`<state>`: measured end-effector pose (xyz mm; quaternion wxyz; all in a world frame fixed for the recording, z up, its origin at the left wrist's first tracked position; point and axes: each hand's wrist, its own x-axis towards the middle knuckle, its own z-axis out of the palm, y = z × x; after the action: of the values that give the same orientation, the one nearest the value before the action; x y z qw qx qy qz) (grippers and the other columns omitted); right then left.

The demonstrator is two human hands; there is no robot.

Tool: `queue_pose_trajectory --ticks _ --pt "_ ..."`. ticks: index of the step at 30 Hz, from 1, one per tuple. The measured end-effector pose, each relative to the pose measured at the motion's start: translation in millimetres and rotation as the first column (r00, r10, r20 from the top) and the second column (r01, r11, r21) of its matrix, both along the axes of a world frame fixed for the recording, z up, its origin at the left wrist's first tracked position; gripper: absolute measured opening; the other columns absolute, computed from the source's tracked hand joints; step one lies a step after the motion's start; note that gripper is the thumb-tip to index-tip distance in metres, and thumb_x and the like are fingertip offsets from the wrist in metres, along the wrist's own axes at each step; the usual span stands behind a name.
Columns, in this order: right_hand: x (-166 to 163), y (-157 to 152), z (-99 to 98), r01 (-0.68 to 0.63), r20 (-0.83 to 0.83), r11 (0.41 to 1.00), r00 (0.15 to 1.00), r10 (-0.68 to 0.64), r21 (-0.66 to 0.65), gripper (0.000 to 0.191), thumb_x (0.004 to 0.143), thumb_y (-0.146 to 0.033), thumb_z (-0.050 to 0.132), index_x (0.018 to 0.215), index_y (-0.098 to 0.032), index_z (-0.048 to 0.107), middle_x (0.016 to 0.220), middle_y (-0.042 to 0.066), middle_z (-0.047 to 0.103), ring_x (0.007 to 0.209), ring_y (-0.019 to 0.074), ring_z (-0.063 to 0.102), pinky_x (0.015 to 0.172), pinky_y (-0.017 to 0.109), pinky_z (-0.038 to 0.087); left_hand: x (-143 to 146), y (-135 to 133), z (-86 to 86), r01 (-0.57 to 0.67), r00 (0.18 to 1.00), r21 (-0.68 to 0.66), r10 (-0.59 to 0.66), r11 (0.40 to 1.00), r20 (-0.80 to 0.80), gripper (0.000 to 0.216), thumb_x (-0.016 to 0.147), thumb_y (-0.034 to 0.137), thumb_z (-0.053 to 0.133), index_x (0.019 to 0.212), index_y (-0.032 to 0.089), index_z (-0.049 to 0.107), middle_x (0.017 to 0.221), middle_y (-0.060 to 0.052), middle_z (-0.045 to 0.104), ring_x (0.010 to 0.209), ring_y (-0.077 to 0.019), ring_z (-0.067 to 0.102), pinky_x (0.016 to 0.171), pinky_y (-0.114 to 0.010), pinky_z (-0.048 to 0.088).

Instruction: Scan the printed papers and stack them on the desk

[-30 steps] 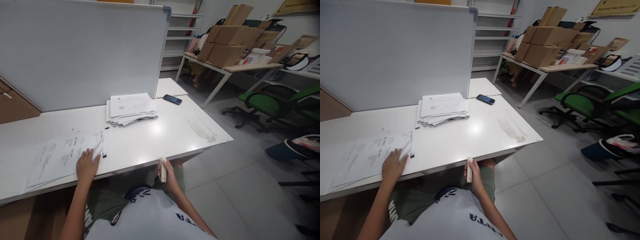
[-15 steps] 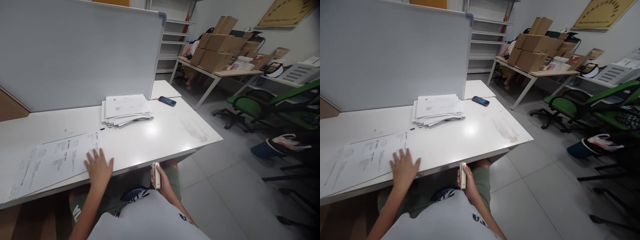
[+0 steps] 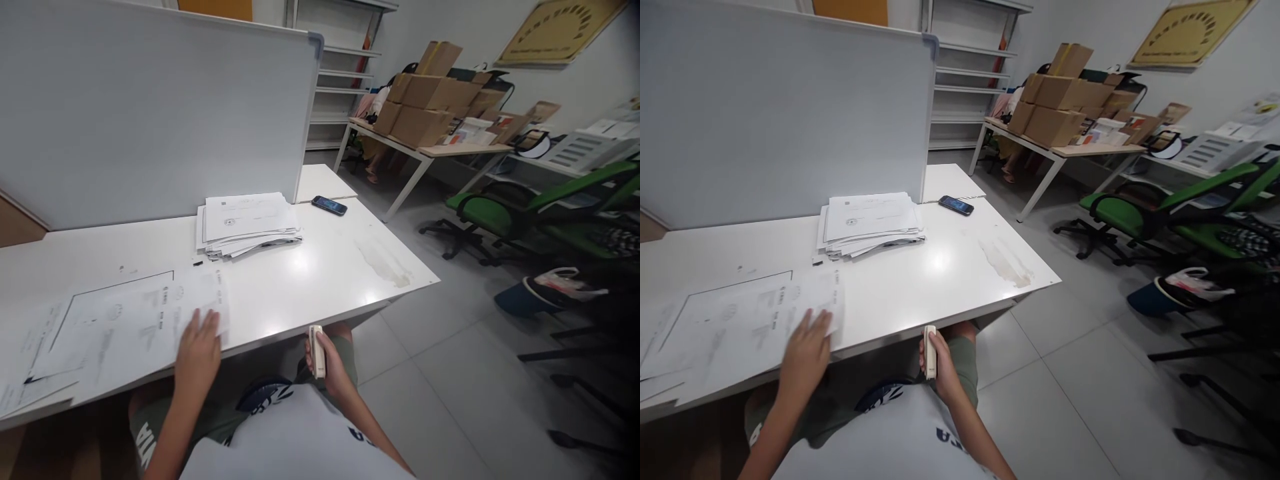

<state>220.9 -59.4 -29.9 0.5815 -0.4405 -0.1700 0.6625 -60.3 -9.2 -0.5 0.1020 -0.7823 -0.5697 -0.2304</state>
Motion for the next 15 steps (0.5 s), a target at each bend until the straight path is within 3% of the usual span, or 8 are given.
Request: queue_pose_trajectory --ticks 4,8,10,13,15 --pt "-13 -5 7.8 -0.16 0.005 0.987 0.987 0.16 0.005 0.046 0.075 -0.059 0.069 0.093 -0.018 0.06 0.063 -0.002 0.06 0.04 0.0095 0.052 0.033 0.019 0.035 73 -1 -8.7 0.267 0.953 -0.108 -0.279 0.958 -0.116 0.051 0.088 0.006 0.037 0.135 0.014 0.055 0.14 -0.008 0.056 0.142 -0.0303 0.034 0.114 -0.047 0.036" --pt "-29 -6 2.9 -0.16 -0.012 0.987 0.987 0.16 0.006 0.046 0.072 -0.061 0.071 0.085 -0.02 0.056 0.062 -0.003 0.06 0.038 0.0099 0.052 0.032 0.02 0.035 131 3 -22.0 0.323 0.926 -0.239 -0.358 0.916 -0.118 0.058 0.086 0.008 0.042 0.144 0.016 0.044 0.15 -0.011 0.043 0.145 -0.0324 0.029 0.115 -0.053 0.031" --pt "-32 -5 -2.5 -0.107 -0.003 0.994 0.994 0.107 -0.014 0.046 0.07 -0.062 0.072 0.08 -0.02 0.054 0.06 -0.004 0.059 0.036 0.0097 0.051 0.031 0.019 0.035 140 5 -21.1 0.319 0.928 -0.278 -0.359 0.906 -0.105 0.062 0.086 0.009 0.044 0.148 0.013 0.037 0.154 -0.014 0.036 0.146 -0.0339 0.024 0.115 -0.054 0.03" --pt "-30 -3 -7.4 -0.086 0.014 0.995 0.996 0.087 -0.044 0.047 0.069 -0.062 0.072 0.079 -0.02 0.053 0.059 -0.003 0.06 0.036 0.0094 0.05 0.03 0.019 0.035 132 4 -10.7 0.408 0.883 -0.299 -0.456 0.863 -0.111 0.069 0.083 0.006 0.043 0.151 0.014 0.03 0.158 -0.011 0.029 0.148 -0.0321 0.015 0.117 -0.052 0.028" --pt "-26 -3 -6.7 -0.109 0.02 0.993 0.994 0.11 -0.053 0.047 0.069 -0.061 0.073 0.082 -0.02 0.053 0.06 -0.003 0.061 0.037 0.0095 0.05 0.031 0.019 0.035 120 -1 -4.8 0.36 0.905 -0.264 -0.403 0.895 -0.133 0.072 0.083 0.006 0.043 0.153 0.018 0.026 0.16 -0.009 0.025 0.149 -0.0331 0.009 0.118 -0.058 0.022"
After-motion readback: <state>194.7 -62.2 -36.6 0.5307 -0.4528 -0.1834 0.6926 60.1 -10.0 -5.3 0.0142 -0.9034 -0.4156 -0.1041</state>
